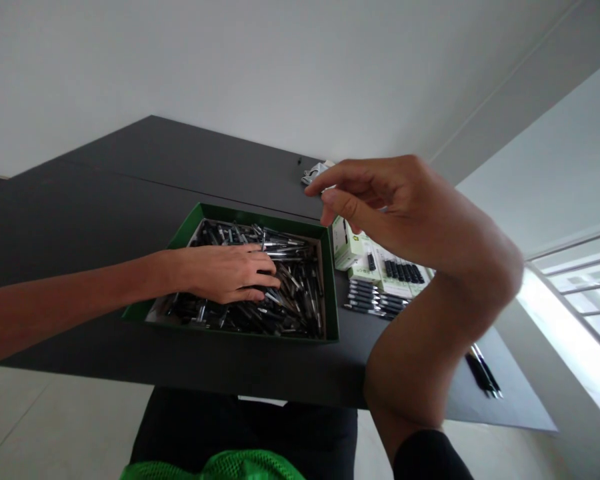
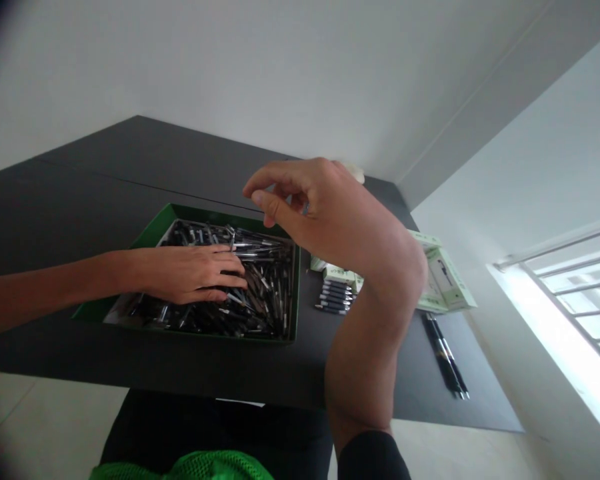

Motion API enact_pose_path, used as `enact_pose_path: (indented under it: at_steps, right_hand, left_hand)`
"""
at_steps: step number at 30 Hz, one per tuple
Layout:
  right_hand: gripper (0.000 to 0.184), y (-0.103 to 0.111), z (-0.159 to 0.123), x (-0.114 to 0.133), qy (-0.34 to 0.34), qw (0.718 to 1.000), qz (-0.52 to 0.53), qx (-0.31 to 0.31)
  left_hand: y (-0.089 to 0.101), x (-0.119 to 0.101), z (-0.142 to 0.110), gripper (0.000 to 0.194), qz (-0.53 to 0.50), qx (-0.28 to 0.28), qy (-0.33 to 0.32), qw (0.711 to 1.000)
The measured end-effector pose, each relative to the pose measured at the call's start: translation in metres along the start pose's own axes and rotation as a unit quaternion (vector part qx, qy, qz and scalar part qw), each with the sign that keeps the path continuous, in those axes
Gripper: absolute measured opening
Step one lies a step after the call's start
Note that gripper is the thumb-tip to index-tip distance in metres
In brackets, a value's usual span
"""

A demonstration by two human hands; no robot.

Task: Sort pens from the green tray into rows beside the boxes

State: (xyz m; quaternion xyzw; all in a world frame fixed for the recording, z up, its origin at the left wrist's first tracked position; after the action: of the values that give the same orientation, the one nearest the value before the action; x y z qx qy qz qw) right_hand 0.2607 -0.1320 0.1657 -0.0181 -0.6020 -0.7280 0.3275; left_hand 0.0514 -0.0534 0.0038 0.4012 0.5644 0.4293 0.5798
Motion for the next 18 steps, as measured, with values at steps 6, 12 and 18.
enact_pose_path:
  at_steps: [6,12,18]
  right_hand:
    - [0.03,-0.0014,-0.0001,0.0031,0.001,1.0,-0.005,0.019]
    - [0.029,-0.0021,-0.0001,0.0027,-0.013,0.999,-0.009,0.028]
    - [0.029,-0.0083,0.0035,0.0044,-0.037,0.998,-0.014,0.052]
  left_hand:
    - [-0.0025,-0.0004,0.0018,0.036,0.003,0.001,-0.002,1.0]
    - [-0.0017,-0.0001,0.0016,0.036,0.008,0.009,-0.004,1.0]
    - [-0.0027,-0.0033,0.004,0.039,0.036,0.024,0.014,0.999]
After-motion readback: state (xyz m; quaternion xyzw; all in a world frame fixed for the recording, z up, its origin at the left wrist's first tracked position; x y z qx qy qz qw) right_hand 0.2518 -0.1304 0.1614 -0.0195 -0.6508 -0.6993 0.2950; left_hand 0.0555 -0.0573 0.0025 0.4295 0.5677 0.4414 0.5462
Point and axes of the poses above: each hand's wrist, its own z-axis towards the middle knuckle, its own y-axis out of the back of the hand, x = y × z, the point moved 3 cm from there along z, towards the middle knuckle, and after that the axes turned 5 degrees about -z, right-handed, at the moved point
